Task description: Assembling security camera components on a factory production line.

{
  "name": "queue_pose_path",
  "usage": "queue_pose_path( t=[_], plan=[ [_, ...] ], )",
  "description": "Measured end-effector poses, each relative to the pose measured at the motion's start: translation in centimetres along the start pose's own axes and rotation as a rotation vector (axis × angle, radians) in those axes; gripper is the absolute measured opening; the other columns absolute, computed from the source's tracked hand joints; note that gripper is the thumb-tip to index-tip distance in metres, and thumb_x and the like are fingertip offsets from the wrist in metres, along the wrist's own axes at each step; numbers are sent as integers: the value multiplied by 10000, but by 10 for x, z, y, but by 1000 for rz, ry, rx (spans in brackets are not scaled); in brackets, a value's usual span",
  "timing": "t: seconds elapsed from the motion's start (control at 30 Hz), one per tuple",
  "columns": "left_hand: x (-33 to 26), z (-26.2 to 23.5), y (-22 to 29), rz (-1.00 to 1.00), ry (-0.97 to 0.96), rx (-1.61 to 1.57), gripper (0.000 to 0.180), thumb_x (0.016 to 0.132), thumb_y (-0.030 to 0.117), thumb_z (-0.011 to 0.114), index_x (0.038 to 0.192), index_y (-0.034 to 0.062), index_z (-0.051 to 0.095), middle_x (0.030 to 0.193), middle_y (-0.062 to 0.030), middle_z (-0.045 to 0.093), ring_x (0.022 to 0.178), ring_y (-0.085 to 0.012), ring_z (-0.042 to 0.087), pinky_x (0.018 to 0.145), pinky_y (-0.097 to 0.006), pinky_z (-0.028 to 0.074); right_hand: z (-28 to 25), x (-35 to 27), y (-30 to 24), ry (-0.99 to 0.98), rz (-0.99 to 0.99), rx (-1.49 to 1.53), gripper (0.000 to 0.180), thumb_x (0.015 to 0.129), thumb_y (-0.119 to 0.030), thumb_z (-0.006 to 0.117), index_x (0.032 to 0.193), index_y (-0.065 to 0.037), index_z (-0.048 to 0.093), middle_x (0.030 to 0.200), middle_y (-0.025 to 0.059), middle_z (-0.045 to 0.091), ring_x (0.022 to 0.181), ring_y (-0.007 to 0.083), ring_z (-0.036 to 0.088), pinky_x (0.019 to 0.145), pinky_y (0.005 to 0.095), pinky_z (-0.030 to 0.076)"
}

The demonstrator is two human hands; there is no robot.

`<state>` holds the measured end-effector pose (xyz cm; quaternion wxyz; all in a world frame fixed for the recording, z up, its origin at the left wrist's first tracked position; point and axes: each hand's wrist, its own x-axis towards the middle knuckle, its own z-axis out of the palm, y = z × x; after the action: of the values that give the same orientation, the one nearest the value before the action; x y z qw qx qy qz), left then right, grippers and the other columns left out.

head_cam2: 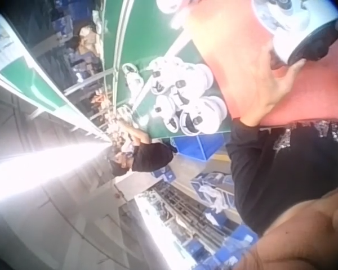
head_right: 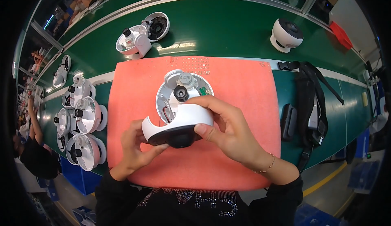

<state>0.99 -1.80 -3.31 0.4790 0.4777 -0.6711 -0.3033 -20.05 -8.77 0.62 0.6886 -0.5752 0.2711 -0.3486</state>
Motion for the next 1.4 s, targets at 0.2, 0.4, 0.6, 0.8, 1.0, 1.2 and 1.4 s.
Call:
queue_pose_path(
  t=[0.2,0.4,0.6,0.8,1.0,1.2,1.4],
  plan=[
    [-1,-3,4,-50,-14,-55,433,674,51,731,1004,-36,463,820,-154,627,778,-219,648,657,-291,543,0,-5,3,-45,-72,-65,357,809,-110,587,1125,7,466,1048,77,517,994,147,473,877,278,372],
    [-4,-2,-1,26,-24,86,429,654,78,749,976,-31,487,794,-142,623,728,-221,656,613,-281,544,-6,-7,9,-69,-56,-194,326,803,-117,603,1078,-4,468,991,57,524,926,128,482,843,270,380],
    [-3,3,5,44,3,137,434,660,84,747,985,-27,482,783,-140,623,713,-215,656,605,-273,542,10,-10,5,111,-69,-200,310,814,-129,589,1056,15,459,917,91,530,848,155,517,774,277,422],
    [0,0,9,-201,-24,-118,432,702,68,714,1020,-34,441,851,-162,618,792,-197,637,634,-270,548,-3,5,8,12,-198,-398,363,815,-118,580,1118,26,441,981,131,540,885,201,537,789,300,428],
    [7,-2,16,-273,-20,-108,405,709,70,706,993,-27,435,873,-163,615,802,-190,630,642,-273,548,-14,13,3,-80,-135,-262,360,805,-73,571,1139,-6,456,1028,111,549,964,195,539,847,324,429],
    [9,-8,13,-314,-30,-165,412,705,63,703,1000,-12,426,871,-158,615,789,-181,628,630,-259,540,-14,12,-3,-97,-86,-296,448,777,-39,590,1194,-44,428,1127,110,502,1027,206,517,847,325,450],
    [17,-11,13,-372,-21,-329,408,709,35,686,1013,3,415,883,-143,610,776,-176,626,642,-253,535,-16,11,-4,-176,-83,-190,657,741,8,593,1310,-115,289,1291,106,375,1168,239,414,852,351,460]
  ],
)
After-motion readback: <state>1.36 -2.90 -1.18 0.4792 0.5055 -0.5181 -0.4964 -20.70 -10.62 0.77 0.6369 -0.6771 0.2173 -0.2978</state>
